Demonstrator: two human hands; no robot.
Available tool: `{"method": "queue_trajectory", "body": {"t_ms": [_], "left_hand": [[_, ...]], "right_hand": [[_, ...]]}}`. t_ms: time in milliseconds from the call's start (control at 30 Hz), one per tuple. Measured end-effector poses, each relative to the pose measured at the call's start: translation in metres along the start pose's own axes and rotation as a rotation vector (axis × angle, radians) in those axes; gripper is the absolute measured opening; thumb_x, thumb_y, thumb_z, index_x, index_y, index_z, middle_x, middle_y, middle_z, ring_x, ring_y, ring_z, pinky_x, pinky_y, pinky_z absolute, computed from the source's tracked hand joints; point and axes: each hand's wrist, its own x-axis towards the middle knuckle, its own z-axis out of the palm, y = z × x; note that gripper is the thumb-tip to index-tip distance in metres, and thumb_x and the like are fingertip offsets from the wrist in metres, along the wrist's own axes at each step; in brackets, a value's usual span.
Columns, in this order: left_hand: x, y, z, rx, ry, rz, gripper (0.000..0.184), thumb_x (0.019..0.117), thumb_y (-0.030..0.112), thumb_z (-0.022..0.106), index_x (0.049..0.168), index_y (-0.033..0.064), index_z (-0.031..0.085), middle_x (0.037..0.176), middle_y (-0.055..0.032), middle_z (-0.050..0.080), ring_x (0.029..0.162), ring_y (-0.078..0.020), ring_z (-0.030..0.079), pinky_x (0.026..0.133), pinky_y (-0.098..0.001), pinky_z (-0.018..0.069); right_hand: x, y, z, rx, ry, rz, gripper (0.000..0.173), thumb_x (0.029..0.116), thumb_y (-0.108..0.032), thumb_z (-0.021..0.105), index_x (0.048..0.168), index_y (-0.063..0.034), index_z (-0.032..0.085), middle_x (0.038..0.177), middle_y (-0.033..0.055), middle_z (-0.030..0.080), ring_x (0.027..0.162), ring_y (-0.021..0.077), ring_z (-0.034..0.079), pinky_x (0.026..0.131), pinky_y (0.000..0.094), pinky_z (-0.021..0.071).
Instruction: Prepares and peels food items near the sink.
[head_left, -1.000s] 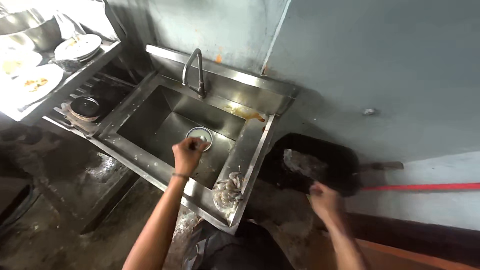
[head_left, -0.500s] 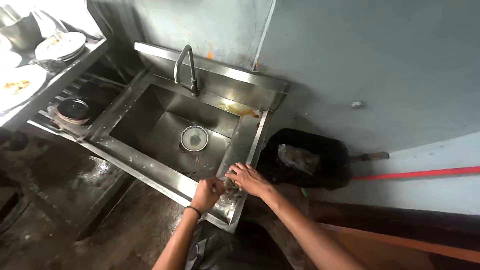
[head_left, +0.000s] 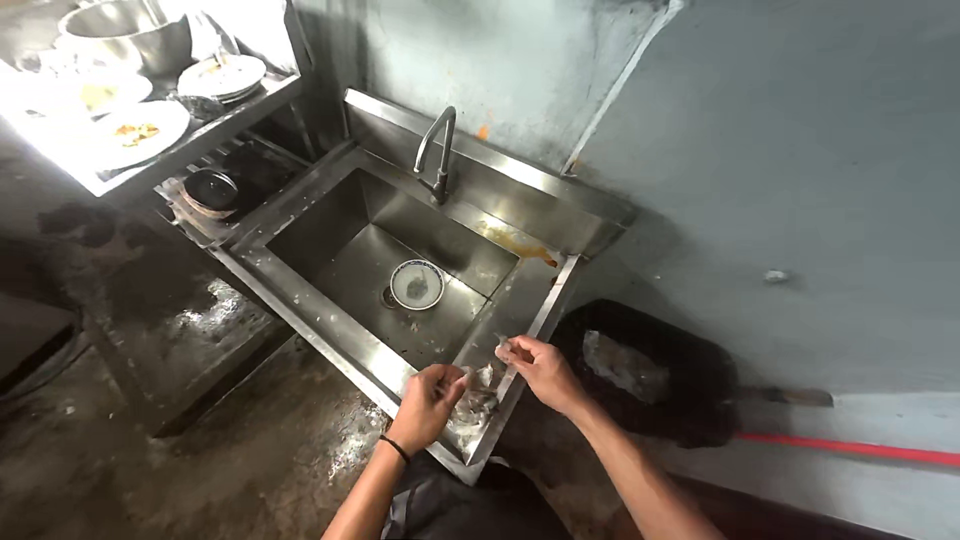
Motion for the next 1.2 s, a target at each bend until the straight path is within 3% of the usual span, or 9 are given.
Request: {"method": "queue_trajectory", "body": {"t_ms": [100,167,367,500,833,933,1000,1100,1200], "left_hand": [[0.013,0.020,0.013,-0.131,-0.067,-0.018,0.046,0.1023,0.035,0.063,0.136,0.0028,0.060,0.113,-0.0057,0.073,0.097,-0.0142,0.072,0.088,-0.0341,0.0612],[0.021,0.032,0.019,-0.225,-0.075,0.009,0.040,0.1021,0.027,0.065,0.133,0.0013,0.063,0.105,-0.0068,0.075,0.091,-0.0159,0.073,0.086,-0.0351,0.0618],[0.025,0.050,0.016,-0.122,-0.037,0.060,0.018,0.0997,0.018,0.068,0.109,0.0039,0.074,0.083,-0.0035,0.074,0.072,-0.0114,0.070,0.072,-0.0297,0.0610],[0.023,0.055,0.016,-0.076,-0.057,0.071,0.015,0.0999,0.017,0.067,0.107,0.0048,0.074,0.081,-0.0032,0.072,0.070,-0.0119,0.069,0.070,-0.0298,0.0606],[0.019,0.051,0.010,-0.098,-0.011,0.068,0.016,0.1022,0.014,0.062,0.108,0.0042,0.075,0.083,-0.0040,0.074,0.069,-0.0125,0.069,0.068,-0.0288,0.0602],[0.016,0.054,-0.003,-0.141,-0.021,0.025,0.017,0.1024,0.016,0.064,0.105,0.0037,0.075,0.080,-0.0052,0.073,0.066,-0.0130,0.067,0.064,-0.0275,0.0579],[0.013,0.059,-0.010,-0.158,-0.002,0.008,0.019,0.1027,0.019,0.064,0.100,0.0039,0.075,0.076,-0.0050,0.069,0.062,-0.0117,0.061,0.060,-0.0259,0.0527],[0.008,0.067,-0.015,-0.173,0.009,-0.029,0.022,0.1021,0.023,0.065,0.094,0.0050,0.073,0.071,-0.0046,0.063,0.058,-0.0114,0.055,0.056,-0.0257,0.0481],[0.011,0.074,-0.008,-0.126,-0.023,-0.053,0.025,0.1006,0.027,0.068,0.087,0.0060,0.073,0.066,-0.0022,0.061,0.056,-0.0100,0.053,0.055,-0.0256,0.0455]], "right_hand": [[-0.021,-0.031,0.001,0.398,0.022,0.076,0.013,0.0980,-0.012,0.069,0.107,-0.0047,0.074,0.090,0.0089,0.074,0.075,0.0187,0.070,0.068,0.0326,0.0600],[-0.030,-0.045,0.001,0.479,0.007,0.067,0.015,0.0969,-0.009,0.068,0.109,-0.0036,0.074,0.092,0.0109,0.075,0.074,0.0205,0.071,0.068,0.0326,0.0613],[-0.043,-0.051,-0.016,-0.043,0.008,-0.164,0.023,0.1008,-0.025,0.063,0.118,-0.0148,0.075,0.103,-0.0025,0.072,0.084,0.0066,0.069,0.076,0.0270,0.0612],[-0.046,-0.054,-0.020,-0.345,-0.025,-0.300,0.024,0.1033,-0.022,0.056,0.112,-0.0083,0.073,0.094,0.0043,0.066,0.080,0.0127,0.065,0.075,0.0298,0.0582],[-0.050,-0.057,-0.038,-0.434,-0.144,-0.278,0.015,0.1037,-0.018,0.053,0.098,-0.0093,0.065,0.085,0.0040,0.063,0.074,0.0156,0.065,0.068,0.0345,0.0577],[-0.051,-0.044,-0.077,-0.437,-0.075,-0.216,0.017,0.1036,-0.015,0.055,0.108,-0.0104,0.071,0.103,0.0067,0.070,0.091,0.0220,0.070,0.080,0.0463,0.0608],[-0.049,-0.025,-0.123,-0.582,0.097,-0.044,0.023,0.1040,-0.017,0.059,0.120,-0.0040,0.069,0.116,0.0190,0.068,0.105,0.0383,0.068,0.090,0.0601,0.0566],[-0.043,0.007,-0.182,-0.755,0.229,0.353,0.076,0.0998,-0.032,0.067,0.157,0.0049,0.034,0.146,0.0438,0.039,0.131,0.0674,0.039,0.102,0.0833,0.0305],[-0.043,-0.018,-0.165,-0.687,0.196,0.136,0.063,0.1000,-0.036,0.067,0.151,-0.0022,0.049,0.135,0.0321,0.055,0.113,0.0536,0.060,0.091,0.0736,0.0488]]}}
